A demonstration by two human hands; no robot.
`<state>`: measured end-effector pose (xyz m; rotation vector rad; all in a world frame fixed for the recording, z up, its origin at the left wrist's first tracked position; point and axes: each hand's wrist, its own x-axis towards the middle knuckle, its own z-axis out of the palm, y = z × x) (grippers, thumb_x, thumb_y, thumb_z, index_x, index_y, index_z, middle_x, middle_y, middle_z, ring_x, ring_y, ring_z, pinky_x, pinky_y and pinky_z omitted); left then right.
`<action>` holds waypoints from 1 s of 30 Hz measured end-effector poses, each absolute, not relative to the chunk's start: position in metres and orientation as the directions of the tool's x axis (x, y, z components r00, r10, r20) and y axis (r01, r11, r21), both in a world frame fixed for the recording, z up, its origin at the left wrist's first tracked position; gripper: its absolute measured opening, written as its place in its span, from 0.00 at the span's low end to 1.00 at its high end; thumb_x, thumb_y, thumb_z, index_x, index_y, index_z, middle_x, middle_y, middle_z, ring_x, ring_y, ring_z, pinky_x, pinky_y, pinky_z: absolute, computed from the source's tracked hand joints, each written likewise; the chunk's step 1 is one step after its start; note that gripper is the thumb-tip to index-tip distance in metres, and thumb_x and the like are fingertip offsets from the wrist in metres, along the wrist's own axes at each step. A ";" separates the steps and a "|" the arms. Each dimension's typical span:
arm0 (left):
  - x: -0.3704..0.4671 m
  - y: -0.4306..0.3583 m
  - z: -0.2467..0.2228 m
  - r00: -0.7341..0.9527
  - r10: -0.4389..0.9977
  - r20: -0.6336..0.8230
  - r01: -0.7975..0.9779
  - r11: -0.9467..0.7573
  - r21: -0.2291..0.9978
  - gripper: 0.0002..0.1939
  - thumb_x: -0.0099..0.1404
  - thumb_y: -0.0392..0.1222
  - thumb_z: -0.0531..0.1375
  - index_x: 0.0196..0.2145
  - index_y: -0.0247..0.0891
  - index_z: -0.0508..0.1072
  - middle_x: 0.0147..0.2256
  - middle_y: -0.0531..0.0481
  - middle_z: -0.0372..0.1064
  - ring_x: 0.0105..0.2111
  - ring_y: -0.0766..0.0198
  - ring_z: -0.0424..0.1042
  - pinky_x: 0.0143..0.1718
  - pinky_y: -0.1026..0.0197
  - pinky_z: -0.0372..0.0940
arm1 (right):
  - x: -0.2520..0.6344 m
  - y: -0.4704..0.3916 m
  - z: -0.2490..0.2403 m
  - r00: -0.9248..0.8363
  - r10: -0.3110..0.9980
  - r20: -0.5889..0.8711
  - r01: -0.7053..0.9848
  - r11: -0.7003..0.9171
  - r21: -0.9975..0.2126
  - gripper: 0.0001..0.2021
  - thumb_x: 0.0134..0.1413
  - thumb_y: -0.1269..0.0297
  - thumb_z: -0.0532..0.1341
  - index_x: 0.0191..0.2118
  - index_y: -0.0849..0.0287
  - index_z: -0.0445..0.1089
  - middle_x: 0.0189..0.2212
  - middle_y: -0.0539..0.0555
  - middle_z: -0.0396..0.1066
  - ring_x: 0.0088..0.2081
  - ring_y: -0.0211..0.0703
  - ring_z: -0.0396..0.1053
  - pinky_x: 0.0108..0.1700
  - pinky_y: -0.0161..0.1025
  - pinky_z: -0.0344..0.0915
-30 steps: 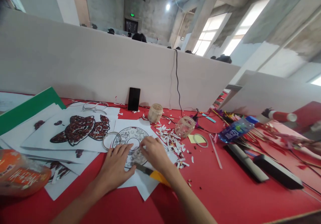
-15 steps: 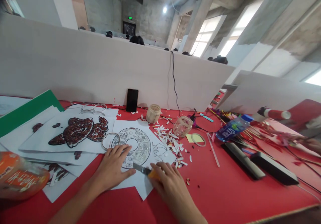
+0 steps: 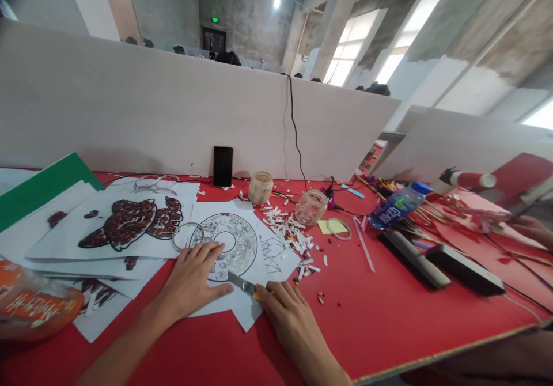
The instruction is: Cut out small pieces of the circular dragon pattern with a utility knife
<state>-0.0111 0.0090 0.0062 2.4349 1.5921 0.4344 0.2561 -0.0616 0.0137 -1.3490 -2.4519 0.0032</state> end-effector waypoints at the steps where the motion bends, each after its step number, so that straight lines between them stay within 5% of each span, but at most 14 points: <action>1: -0.011 0.009 0.006 0.376 0.917 0.136 0.858 -0.400 0.322 0.43 0.62 0.68 0.61 0.67 0.41 0.62 0.63 0.42 0.64 0.61 0.43 0.61 0.61 0.41 0.55 | 0.256 -0.061 0.015 -0.494 0.818 0.295 0.814 0.554 -0.173 0.19 0.70 0.73 0.50 0.59 0.53 0.69 0.46 0.59 0.74 0.44 0.48 0.73 0.45 0.46 0.74; 9: -0.011 0.008 0.010 0.381 0.915 0.131 0.857 -0.403 0.322 0.43 0.62 0.68 0.60 0.67 0.39 0.62 0.63 0.40 0.64 0.61 0.42 0.61 0.60 0.40 0.56 | 0.269 -0.066 0.024 -0.462 0.843 0.277 0.816 0.526 -0.241 0.18 0.71 0.70 0.49 0.57 0.48 0.70 0.48 0.58 0.75 0.45 0.48 0.75 0.45 0.46 0.74; 15: -0.013 0.008 0.002 0.371 0.898 0.237 0.842 -0.433 0.321 0.40 0.65 0.64 0.61 0.66 0.40 0.62 0.66 0.40 0.60 0.62 0.44 0.61 0.61 0.43 0.57 | 0.287 -0.042 0.030 -0.196 0.907 0.373 0.875 0.333 -0.350 0.15 0.72 0.60 0.52 0.58 0.50 0.67 0.49 0.58 0.73 0.47 0.48 0.76 0.45 0.40 0.74; 18: -0.024 0.013 0.006 0.267 0.876 0.402 0.870 -0.399 0.291 0.23 0.74 0.50 0.55 0.61 0.39 0.67 0.63 0.41 0.64 0.59 0.48 0.65 0.57 0.47 0.62 | 0.275 0.001 0.030 -0.168 0.907 0.387 0.919 0.286 -0.271 0.14 0.72 0.58 0.52 0.56 0.53 0.66 0.47 0.58 0.74 0.45 0.48 0.75 0.42 0.40 0.72; 21: -0.040 0.020 0.012 0.126 0.857 0.500 0.938 -0.267 0.222 0.18 0.73 0.40 0.53 0.58 0.36 0.69 0.57 0.39 0.69 0.55 0.47 0.68 0.52 0.47 0.64 | 0.259 0.044 0.024 -0.173 0.909 0.380 0.969 0.225 -0.098 0.11 0.71 0.62 0.53 0.51 0.54 0.69 0.44 0.58 0.74 0.46 0.50 0.73 0.43 0.42 0.68; 26: -0.063 0.026 0.009 0.155 0.874 0.461 0.969 -0.225 0.101 0.11 0.71 0.39 0.57 0.48 0.41 0.76 0.57 0.42 0.71 0.55 0.44 0.67 0.51 0.43 0.63 | 0.253 0.069 0.009 -0.142 0.910 0.389 0.985 0.168 -0.035 0.10 0.69 0.66 0.54 0.49 0.56 0.71 0.44 0.60 0.74 0.47 0.54 0.70 0.45 0.46 0.63; 30: -0.062 0.027 0.008 0.220 0.876 0.430 0.931 -0.320 0.175 0.07 0.72 0.39 0.58 0.39 0.43 0.77 0.54 0.48 0.74 0.57 0.46 0.67 0.51 0.44 0.62 | 0.251 0.057 0.014 -0.137 0.873 0.468 0.984 0.174 -0.037 0.13 0.69 0.65 0.54 0.54 0.56 0.70 0.51 0.62 0.73 0.51 0.58 0.68 0.49 0.51 0.62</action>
